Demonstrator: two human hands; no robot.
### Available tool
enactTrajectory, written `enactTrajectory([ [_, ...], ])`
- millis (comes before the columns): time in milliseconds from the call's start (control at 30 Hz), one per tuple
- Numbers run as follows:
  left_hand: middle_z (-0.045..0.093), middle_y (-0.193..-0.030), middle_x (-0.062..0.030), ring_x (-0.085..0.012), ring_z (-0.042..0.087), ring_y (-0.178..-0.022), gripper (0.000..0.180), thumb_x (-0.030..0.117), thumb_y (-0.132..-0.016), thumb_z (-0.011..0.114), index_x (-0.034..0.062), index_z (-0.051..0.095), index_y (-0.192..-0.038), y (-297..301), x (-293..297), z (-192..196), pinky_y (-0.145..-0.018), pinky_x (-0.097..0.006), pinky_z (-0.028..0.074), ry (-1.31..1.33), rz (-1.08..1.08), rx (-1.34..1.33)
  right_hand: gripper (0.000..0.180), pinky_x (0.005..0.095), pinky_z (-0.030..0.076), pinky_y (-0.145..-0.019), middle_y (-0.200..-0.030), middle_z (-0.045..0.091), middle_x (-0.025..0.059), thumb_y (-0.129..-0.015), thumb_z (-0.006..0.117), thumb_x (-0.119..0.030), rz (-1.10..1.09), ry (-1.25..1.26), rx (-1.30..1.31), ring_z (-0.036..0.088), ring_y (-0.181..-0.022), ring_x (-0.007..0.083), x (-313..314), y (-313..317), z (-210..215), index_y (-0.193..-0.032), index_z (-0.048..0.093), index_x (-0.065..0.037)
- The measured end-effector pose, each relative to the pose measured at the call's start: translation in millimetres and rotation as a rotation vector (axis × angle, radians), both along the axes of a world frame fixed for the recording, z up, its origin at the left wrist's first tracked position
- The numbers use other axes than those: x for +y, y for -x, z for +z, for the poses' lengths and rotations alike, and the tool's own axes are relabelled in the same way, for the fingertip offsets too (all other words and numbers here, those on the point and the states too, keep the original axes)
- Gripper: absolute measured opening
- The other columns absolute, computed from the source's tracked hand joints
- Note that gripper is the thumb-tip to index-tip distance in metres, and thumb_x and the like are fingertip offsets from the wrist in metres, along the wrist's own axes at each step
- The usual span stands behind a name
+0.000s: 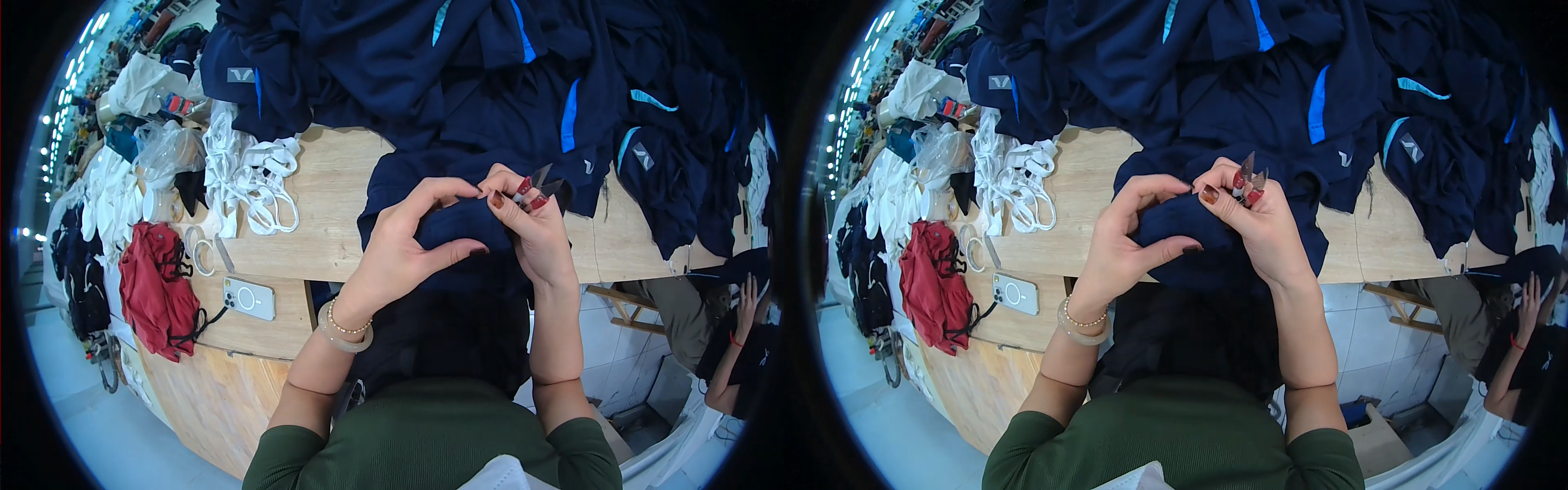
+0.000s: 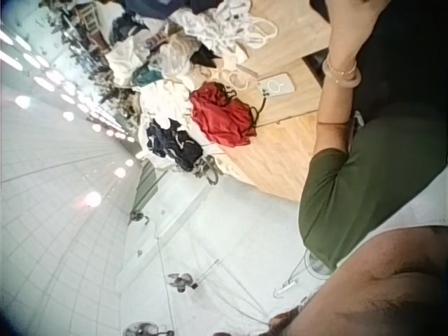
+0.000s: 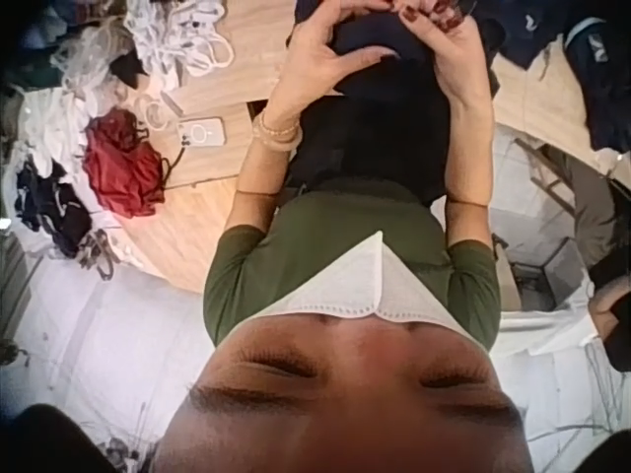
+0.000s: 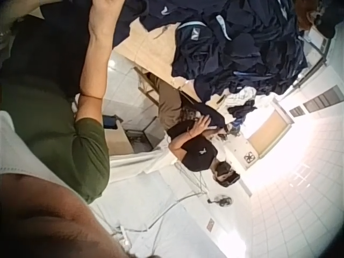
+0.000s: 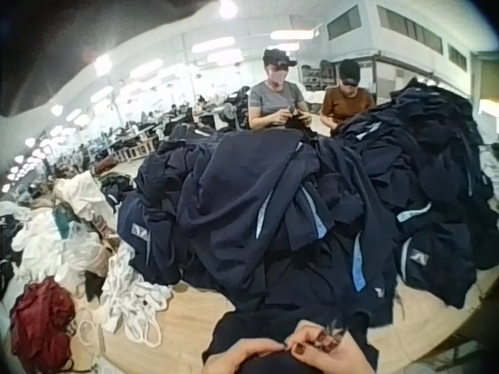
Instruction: The recorder uses thread snips to trim excess threads from blue athletic garments on a factory workbench.
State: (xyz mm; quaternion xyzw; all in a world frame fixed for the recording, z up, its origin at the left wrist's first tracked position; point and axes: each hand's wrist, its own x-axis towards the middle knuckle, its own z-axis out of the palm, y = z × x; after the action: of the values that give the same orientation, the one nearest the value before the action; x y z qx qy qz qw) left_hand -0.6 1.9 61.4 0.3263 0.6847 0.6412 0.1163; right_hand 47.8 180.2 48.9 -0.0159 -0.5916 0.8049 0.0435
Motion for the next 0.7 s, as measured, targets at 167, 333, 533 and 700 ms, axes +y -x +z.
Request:
enactTrajectory([
  [167, 0.068, -0.104, -0.0065, -0.0174, 0.066, -0.096, 0.045, 0.004, -0.073, 0.08, 0.0027, 0.061, -0.113, -1.3, -4.5, 6.1, -0.084, -0.028, 0.051, -0.021, -0.004, -0.027, 0.016, 0.0202, 0.028, -0.059, -0.08, 0.048, -0.0062, -0.092, 0.064, -0.019, 0.057, 0.021, -0.104, 0.04, -0.068, 0.0037, 4.8, -7.5, 7.0, -0.087, 0.066, -0.004],
  [333, 0.069, -0.098, -0.0085, -0.0176, 0.066, -0.092, 0.031, 0.005, -0.074, 0.079, 0.0, 0.066, -0.102, -0.1, -9.8, 18.3, -0.081, -0.027, 0.051, 0.167, 0.007, 0.032, 0.02, 0.0204, 0.029, -0.059, -0.079, 0.048, -0.0067, -0.094, 0.063, -0.023, 0.112, 0.025, -0.135, 0.04, -0.068, 0.0036, 4.3, -7.8, 10.9, -0.087, 0.067, -0.005],
  [533, 0.067, -0.094, -0.0057, -0.0143, 0.064, -0.084, 0.03, 0.002, -0.074, 0.078, 0.0004, 0.066, -0.102, -0.6, -10.5, 6.1, -0.077, -0.024, 0.049, 0.047, 0.052, -0.198, 0.02, 0.0206, 0.028, -0.059, -0.079, 0.048, -0.0068, -0.094, 0.062, -0.023, 0.147, 0.046, -0.14, 0.038, -0.067, 0.0038, -0.2, -0.9, 10.0, -0.086, 0.067, -0.005],
  [700, 0.065, -0.091, -0.0039, -0.0128, 0.062, -0.084, 0.026, 0.001, -0.074, 0.078, 0.0, 0.068, -0.098, 0.3, -5.3, 2.4, -0.076, -0.024, 0.049, -0.058, 0.14, -0.266, 0.018, 0.02, 0.026, -0.058, -0.08, 0.048, -0.0072, -0.094, 0.062, -0.022, 0.182, 0.057, -0.129, 0.037, -0.066, 0.0027, -1.5, 6.6, 10.3, -0.089, 0.065, -0.005],
])
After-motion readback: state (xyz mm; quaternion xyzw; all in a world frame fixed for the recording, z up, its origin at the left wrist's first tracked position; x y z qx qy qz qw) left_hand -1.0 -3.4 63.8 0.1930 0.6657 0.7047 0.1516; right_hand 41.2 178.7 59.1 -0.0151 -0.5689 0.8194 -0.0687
